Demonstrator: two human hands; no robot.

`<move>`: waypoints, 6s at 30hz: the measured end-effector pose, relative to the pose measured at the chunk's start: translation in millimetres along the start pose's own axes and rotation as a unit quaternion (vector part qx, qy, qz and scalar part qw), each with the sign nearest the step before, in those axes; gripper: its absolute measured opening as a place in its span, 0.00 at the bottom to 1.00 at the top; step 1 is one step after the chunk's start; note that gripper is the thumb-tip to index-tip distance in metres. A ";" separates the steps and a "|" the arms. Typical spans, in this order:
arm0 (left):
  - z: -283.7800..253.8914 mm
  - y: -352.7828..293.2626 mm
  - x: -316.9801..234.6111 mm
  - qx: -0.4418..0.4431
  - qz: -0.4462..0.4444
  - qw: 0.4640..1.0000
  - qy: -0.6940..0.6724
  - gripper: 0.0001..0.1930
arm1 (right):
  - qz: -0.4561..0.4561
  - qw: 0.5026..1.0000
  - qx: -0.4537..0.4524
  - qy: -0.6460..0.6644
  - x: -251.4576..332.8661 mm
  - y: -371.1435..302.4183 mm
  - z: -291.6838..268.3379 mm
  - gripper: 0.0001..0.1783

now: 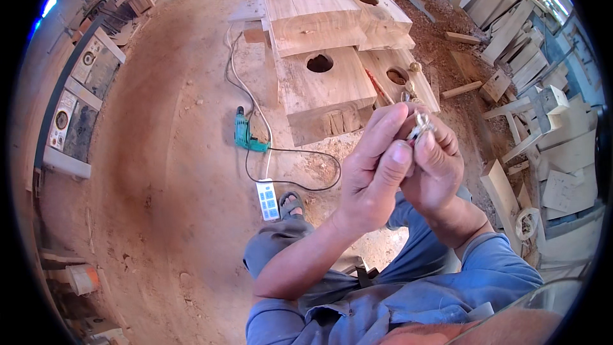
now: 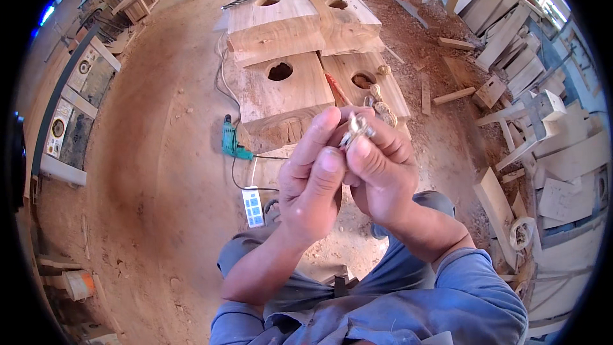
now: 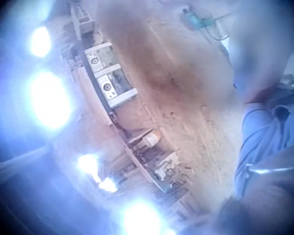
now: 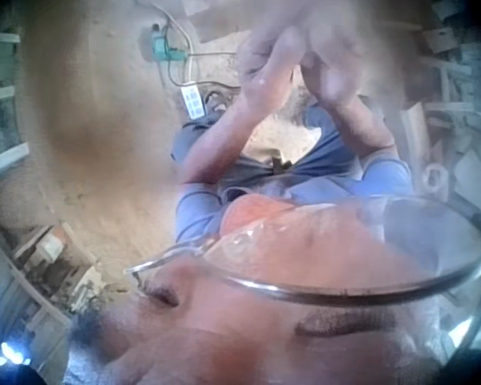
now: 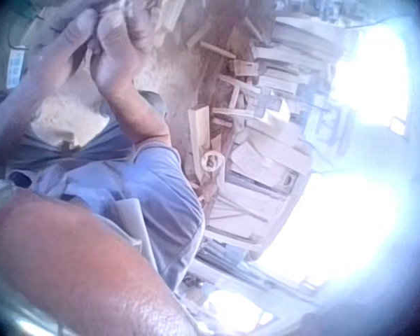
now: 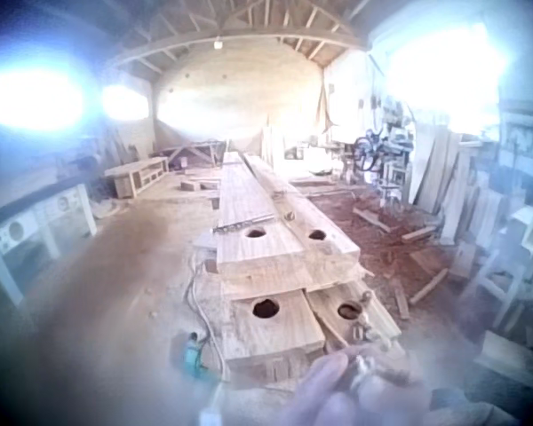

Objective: The person assembles a wooden structure by inserting dowels into pre-drilled holes, using a power drill to secure components, and marking measurements with a pencil and ruler. The person handles small wooden dowels, a power drill, and a ruler during the process.

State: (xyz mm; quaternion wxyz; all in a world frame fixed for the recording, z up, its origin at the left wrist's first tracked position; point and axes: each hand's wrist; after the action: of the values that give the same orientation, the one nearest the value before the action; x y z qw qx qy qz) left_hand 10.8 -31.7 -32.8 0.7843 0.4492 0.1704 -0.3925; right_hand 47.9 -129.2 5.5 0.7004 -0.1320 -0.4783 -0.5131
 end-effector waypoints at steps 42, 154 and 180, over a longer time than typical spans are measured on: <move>45.8 -8.4 -54.8 0.172 -0.276 0.929 -0.174 0.10 | -0.070 0.733 0.055 -0.674 69.1 49.2 -92.3 0.24; 1.1 29.6 2.8 -0.066 0.233 0.875 0.419 0.20 | 0.330 0.929 0.073 0.148 6.6 0.8 -17.0 0.17; 5.4 18.1 28.6 -0.080 0.262 0.913 0.302 0.25 | -0.106 0.929 0.098 -0.340 -0.1 6.8 -4.8 0.16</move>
State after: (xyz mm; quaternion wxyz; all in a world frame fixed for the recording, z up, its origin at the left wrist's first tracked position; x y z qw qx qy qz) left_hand 42.4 -44.3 -37.2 0.8030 0.5110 0.3066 -0.0039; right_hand 56.2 -129.3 5.1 0.4473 -0.1776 -0.7467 -0.4591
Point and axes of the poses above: each hand's wrist, its own y-axis towards the middle knuckle, its own z-axis out of the palm, x = y × z, and after that the axes turned 3 degrees about -x, right-handed
